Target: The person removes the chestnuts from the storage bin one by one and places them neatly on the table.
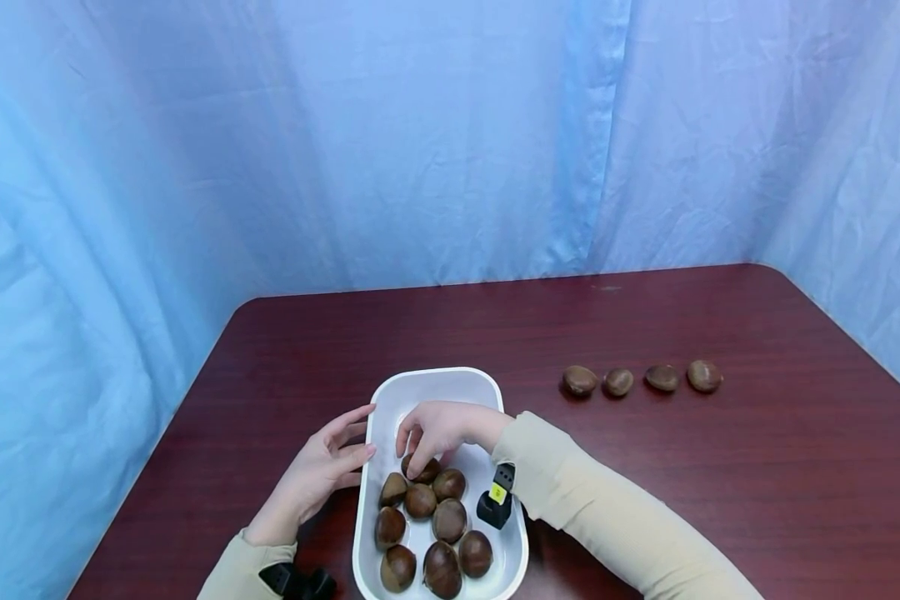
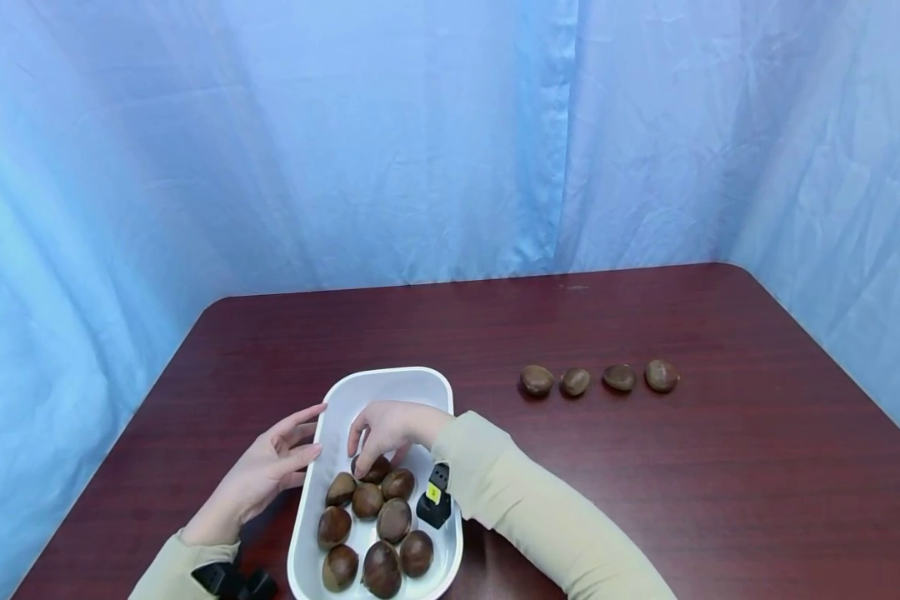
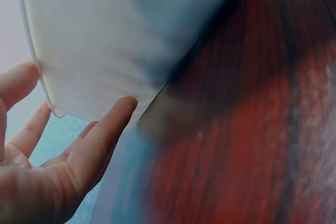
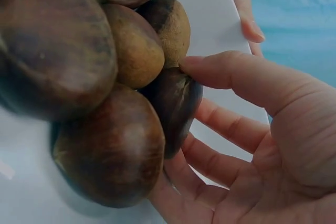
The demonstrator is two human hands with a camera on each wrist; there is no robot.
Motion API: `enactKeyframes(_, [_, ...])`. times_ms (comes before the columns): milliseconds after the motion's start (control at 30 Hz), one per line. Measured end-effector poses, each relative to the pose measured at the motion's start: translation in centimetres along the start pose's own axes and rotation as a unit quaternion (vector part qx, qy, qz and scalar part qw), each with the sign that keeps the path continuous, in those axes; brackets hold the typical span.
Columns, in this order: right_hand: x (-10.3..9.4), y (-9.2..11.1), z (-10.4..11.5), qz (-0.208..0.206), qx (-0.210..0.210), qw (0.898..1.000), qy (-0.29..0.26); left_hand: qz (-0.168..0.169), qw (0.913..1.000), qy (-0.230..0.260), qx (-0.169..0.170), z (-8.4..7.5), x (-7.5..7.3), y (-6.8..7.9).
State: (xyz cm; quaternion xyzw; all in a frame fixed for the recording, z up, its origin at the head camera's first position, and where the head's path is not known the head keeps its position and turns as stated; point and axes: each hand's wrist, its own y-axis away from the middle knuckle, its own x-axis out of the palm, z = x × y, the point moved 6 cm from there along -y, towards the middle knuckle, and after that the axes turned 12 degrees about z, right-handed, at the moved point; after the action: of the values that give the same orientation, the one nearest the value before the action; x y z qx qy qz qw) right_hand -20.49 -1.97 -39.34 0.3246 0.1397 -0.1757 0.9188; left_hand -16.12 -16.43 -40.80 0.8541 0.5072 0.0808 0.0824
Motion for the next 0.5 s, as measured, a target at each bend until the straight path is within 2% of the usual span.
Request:
enactKeyframes(200, [-0.12, 0.05, -0.02, -0.005, 0.001, 1.0, 0.012, -0.001, 1.0, -0.001, 0.0, 0.03, -0.03, 0.07])
enactKeyframes(500, [-0.71, 0.55, 0.51, -0.027, -0.041, 0.998, -0.042, 0.001, 1.0, 0.002, 0.002, -0.04, 0.07, 0.11])
